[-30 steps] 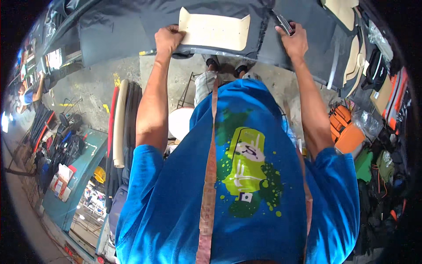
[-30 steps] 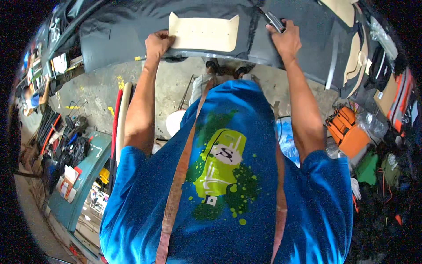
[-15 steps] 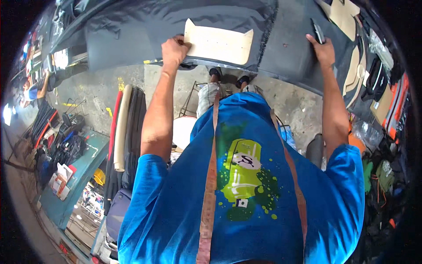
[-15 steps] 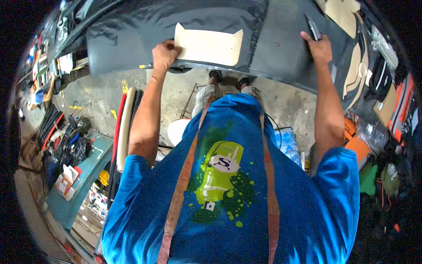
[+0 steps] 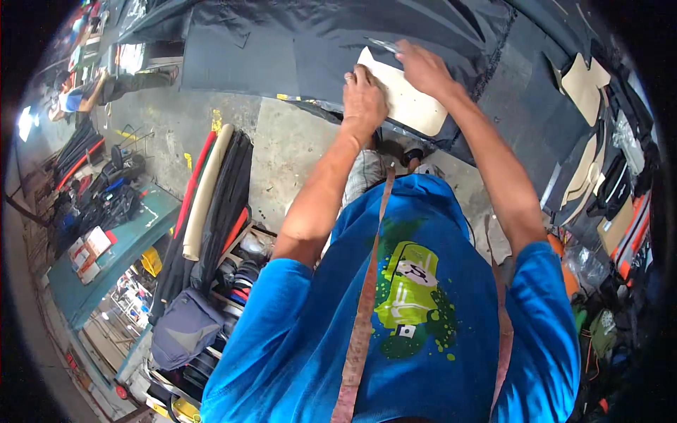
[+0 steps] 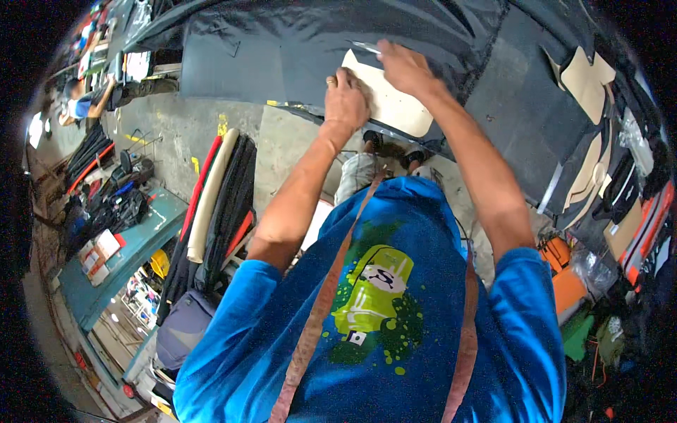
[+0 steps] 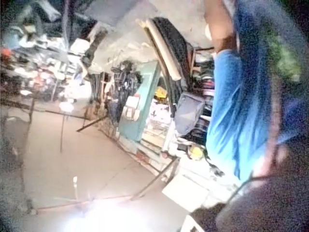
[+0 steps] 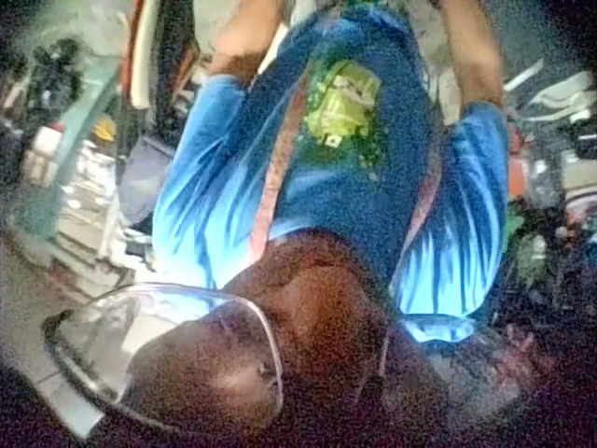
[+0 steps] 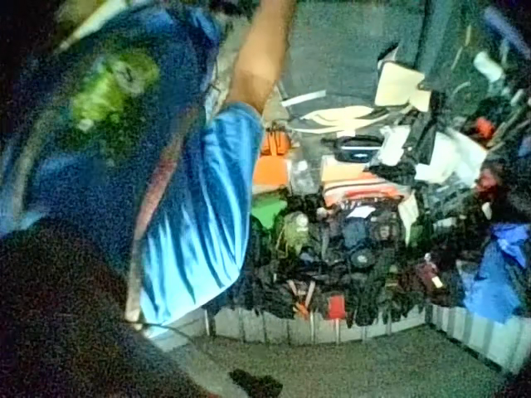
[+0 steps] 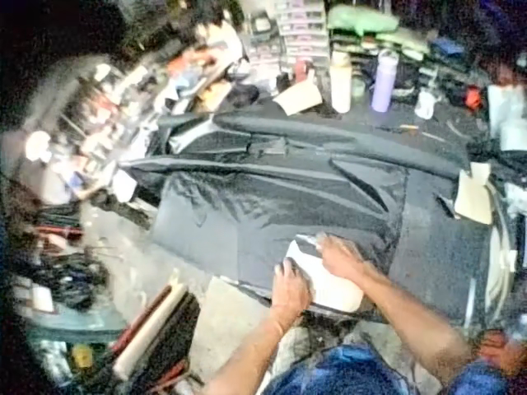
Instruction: Trimming and fitting material onto a large component using a utility knife.
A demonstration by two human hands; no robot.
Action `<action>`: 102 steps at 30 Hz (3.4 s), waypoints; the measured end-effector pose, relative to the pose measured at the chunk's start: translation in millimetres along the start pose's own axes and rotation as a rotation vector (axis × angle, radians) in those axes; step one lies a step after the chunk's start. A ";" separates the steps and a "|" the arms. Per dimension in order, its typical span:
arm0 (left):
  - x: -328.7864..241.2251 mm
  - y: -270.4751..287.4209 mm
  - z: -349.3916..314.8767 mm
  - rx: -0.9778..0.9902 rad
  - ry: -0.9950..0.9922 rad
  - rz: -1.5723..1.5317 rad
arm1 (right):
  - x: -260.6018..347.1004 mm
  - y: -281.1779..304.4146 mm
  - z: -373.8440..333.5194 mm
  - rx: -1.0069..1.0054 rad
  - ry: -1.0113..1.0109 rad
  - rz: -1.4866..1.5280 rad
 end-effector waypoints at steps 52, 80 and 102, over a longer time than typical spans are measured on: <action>66.0 3.0 88.9 0.444 -0.327 0.217 | 26.7 -33.6 -234.7 0.055 -0.505 0.498; 170.4 71.2 227.6 0.064 -0.981 0.111 | 181.8 -99.5 71.3 -0.440 -0.781 0.650; 107.1 85.8 252.0 0.755 -1.414 0.196 | 177.3 -97.9 72.5 -0.356 -0.781 0.559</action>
Point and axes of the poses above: each hand's wrist, its own z-axis towards the middle knuckle, its own y-axis out of the back of the hand, x = y × z, the point moved 1 cm from there along z, towards the middle knuckle, and after that the axes turned 9 degrees about x, right-handed, at the moved point
